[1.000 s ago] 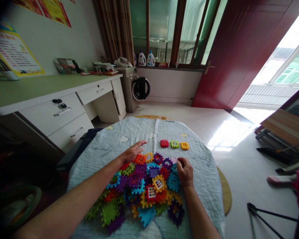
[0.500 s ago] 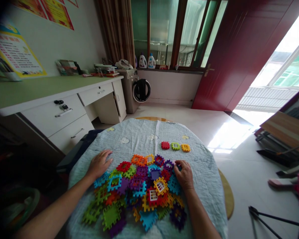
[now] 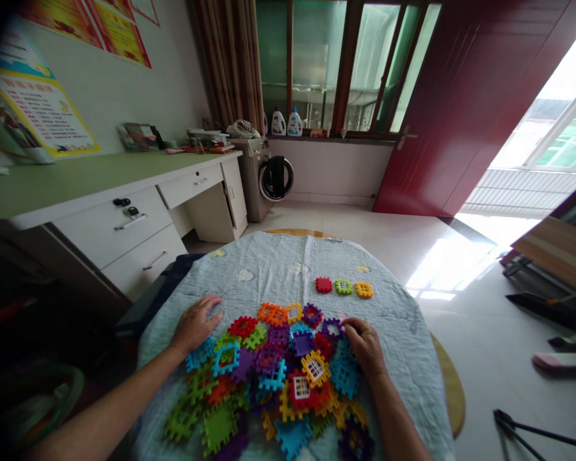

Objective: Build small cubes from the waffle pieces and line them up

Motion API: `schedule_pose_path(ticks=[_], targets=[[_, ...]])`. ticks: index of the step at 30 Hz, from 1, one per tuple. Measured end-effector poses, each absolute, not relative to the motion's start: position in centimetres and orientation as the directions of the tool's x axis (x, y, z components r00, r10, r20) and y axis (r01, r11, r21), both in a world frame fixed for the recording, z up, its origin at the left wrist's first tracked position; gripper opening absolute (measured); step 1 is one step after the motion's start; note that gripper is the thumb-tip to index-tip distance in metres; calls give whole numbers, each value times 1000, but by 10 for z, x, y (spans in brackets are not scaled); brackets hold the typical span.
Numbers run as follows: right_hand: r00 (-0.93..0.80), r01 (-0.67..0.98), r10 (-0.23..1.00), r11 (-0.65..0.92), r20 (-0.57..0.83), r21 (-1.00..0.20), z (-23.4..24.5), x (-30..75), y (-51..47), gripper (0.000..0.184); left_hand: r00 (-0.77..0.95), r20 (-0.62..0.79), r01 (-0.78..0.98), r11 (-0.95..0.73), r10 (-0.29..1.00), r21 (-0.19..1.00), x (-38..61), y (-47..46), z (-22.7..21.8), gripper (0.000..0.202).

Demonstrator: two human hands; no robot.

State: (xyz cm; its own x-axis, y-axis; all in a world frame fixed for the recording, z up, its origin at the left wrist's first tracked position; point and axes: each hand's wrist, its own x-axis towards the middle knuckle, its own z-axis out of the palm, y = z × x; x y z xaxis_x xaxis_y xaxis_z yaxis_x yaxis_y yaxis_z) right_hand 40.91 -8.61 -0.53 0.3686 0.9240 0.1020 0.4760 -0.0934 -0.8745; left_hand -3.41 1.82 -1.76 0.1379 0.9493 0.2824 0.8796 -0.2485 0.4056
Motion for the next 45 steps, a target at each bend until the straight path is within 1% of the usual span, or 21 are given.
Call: schedule_pose_path(ticks=[5,8,12,15,18,20,21,23,25,27,29,31,33,36,39,42,45], targets=[[365,424,926,-75,94,-903,0,407,-86,31,232,140,898,-267,963,350,-33,10,-15,56],[341,415,937,-77,76,-906,-2,408,-87,33,272,100,899,-290,957,329,-33,5,-14,60],[301,381,953,-91,30,-920,-5,412,-89,36,262,160,888,-303,952,346,-32,2,-13,57],[259,366,966,-117,-20,-923,1,417,-90,38,233,234,858,-312,944,407,-33,4,-14,47],[241,355,965,-189,-105,-915,15,420,-87,39,195,283,827,-312,939,467,-34,5,-16,37],[258,397,960,-205,-105,-895,24,418,-79,38,179,301,819,-311,937,482,-34,5,-16,36],[259,443,963,-183,-70,-878,28,414,-74,36,173,309,818,-311,935,484,-33,5,-16,35],[199,557,979,-77,43,-827,35,399,-59,30,164,323,819,-311,932,482,-32,5,-16,34],[66,649,989,56,130,-758,39,378,-42,27,159,332,823,-311,930,475,-31,5,-16,33],[-89,711,984,169,152,-682,41,354,-25,28,158,333,827,-308,930,469,-31,4,-15,33],[-186,773,975,220,119,-595,40,332,-10,37,160,331,830,-308,930,465,-30,3,-14,33],[-221,828,973,224,68,-513,38,317,1,43,163,331,832,-310,929,460,-30,3,-13,33],[-244,863,970,223,11,-454,35,311,5,44,165,333,836,-310,929,452,-30,2,-12,33],[-296,875,953,242,-69,-420,33,314,1,39,164,337,843,-309,927,441,-30,2,-13,32],[-312,877,945,245,-102,-414,36,325,-12,33,166,351,843,-318,921,434,-29,1,-14,31],[-291,896,946,218,-141,-386,44,334,-26,29,163,360,844,-319,919,431,-28,1,-14,30],[-236,931,955,169,-181,-323,55,333,-30,28,158,353,852,-308,922,424,-27,0,-13,30]])
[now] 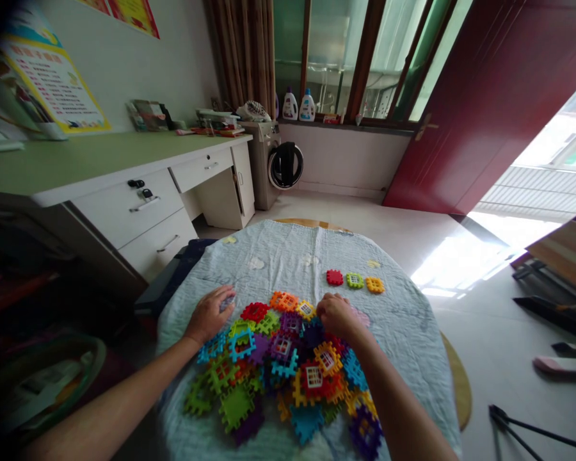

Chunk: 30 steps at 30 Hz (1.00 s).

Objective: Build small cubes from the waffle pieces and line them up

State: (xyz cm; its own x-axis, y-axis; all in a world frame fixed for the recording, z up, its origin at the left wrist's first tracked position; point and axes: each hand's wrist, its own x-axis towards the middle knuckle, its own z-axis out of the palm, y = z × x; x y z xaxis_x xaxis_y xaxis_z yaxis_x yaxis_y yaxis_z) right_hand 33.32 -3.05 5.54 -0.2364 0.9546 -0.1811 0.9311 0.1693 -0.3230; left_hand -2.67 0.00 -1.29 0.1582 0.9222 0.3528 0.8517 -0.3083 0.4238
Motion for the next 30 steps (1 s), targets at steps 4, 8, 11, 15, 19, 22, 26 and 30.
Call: schedule_pose_path(ticks=[4,8,11,15,19,22,26,30], targets=[[-204,941,973,164,-110,-297,68,305,-20,27,159,340,859,-300,927,415,-26,-1,-10,31],[-235,927,970,203,-68,-315,64,264,-8,37,159,327,860,-293,932,417,-26,-1,-8,32],[-194,947,973,153,-126,-282,54,247,-3,39,153,324,861,-287,934,420,-25,-2,-8,33],[-166,942,981,130,-95,-308,49,247,3,43,149,319,862,-281,936,421,-24,-3,-7,33],[-231,924,972,207,-36,-322,52,242,9,45,140,318,861,-274,938,428,-23,-3,-5,31],[-293,925,950,255,-103,-283,50,232,10,35,138,325,858,-277,936,433,-23,-4,-4,31],[-301,932,942,258,-149,-253,44,225,12,28,129,334,854,-275,934,441,-23,-4,-4,30],[-308,932,938,264,-160,-247,41,224,16,29,134,327,858,-275,936,435,-23,-5,-4,31]])
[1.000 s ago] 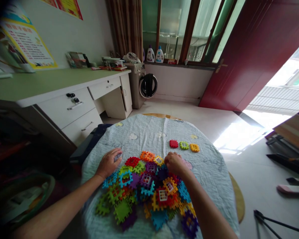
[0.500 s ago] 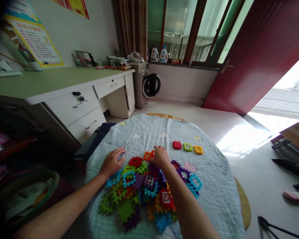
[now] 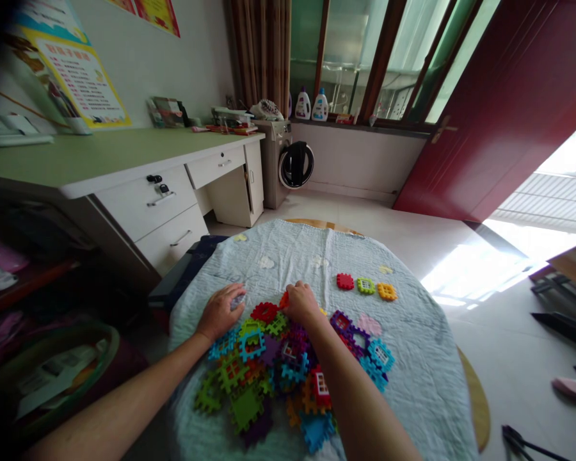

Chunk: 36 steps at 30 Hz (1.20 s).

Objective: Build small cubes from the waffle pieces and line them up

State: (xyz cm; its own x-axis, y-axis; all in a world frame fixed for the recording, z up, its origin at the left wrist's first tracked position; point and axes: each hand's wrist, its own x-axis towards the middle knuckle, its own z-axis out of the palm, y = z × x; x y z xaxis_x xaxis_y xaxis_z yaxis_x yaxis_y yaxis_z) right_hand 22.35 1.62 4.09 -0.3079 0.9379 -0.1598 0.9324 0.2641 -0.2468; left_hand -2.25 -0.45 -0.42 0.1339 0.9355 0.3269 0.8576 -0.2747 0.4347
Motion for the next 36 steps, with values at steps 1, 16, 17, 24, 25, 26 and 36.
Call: schedule_pose_path(ticks=[1,16,17,24,25,26,36], targets=[[-312,931,937,268,-159,-246,40,223,17,28,136,325,859,-275,936,432,-23,-5,-4,31],[-202,962,977,184,-73,-200,64,310,67,54,137,342,860,-283,929,424,-24,-3,-10,31],[-202,964,975,183,-87,-191,63,316,72,54,134,344,861,-281,929,424,-25,-3,-10,31],[-255,963,946,230,-202,-138,40,322,90,48,119,350,868,-268,929,418,-27,-5,-11,30],[-269,960,940,244,-210,-138,39,322,92,47,118,349,869,-267,929,416,-27,-5,-11,30],[-284,956,935,258,-214,-140,38,322,93,47,118,349,871,-266,930,414,-27,-5,-11,30],[-295,950,927,259,-231,-173,45,325,102,60,109,341,876,-252,934,410,-25,-5,-10,30]])
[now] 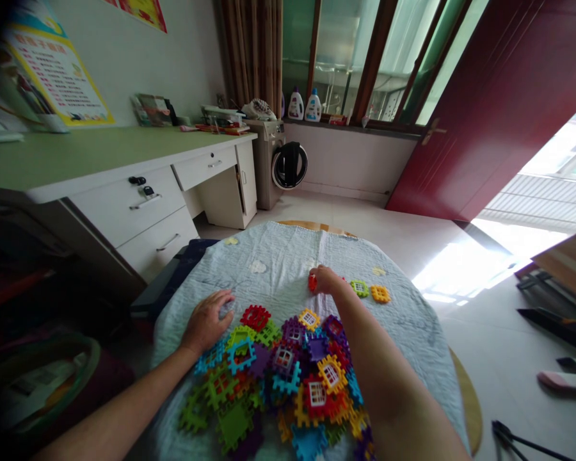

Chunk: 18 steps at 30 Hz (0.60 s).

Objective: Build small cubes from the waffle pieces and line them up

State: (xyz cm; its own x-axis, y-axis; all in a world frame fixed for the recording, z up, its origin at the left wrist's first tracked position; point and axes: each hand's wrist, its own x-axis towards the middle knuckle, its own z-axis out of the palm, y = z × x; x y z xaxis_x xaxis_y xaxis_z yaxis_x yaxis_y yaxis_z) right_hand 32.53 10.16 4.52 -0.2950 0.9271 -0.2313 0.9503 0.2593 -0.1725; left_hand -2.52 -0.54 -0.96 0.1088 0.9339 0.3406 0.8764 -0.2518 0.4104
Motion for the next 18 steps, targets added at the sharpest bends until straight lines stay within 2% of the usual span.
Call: schedule_pose_path(ticks=[3,7,14,18], targets=[[-272,953,941,235,-202,-189,56,335,104,67,105,340,878,-248,935,410,-25,-5,-10,29],[-260,957,949,229,-176,-177,63,340,106,56,100,344,878,-245,934,411,-25,-5,-11,29],[-266,964,931,253,-251,-81,42,322,98,45,108,340,877,-250,934,409,-25,-5,-11,29],[-270,963,931,264,-244,-56,42,322,95,45,108,337,881,-247,935,404,-25,-6,-10,29]])
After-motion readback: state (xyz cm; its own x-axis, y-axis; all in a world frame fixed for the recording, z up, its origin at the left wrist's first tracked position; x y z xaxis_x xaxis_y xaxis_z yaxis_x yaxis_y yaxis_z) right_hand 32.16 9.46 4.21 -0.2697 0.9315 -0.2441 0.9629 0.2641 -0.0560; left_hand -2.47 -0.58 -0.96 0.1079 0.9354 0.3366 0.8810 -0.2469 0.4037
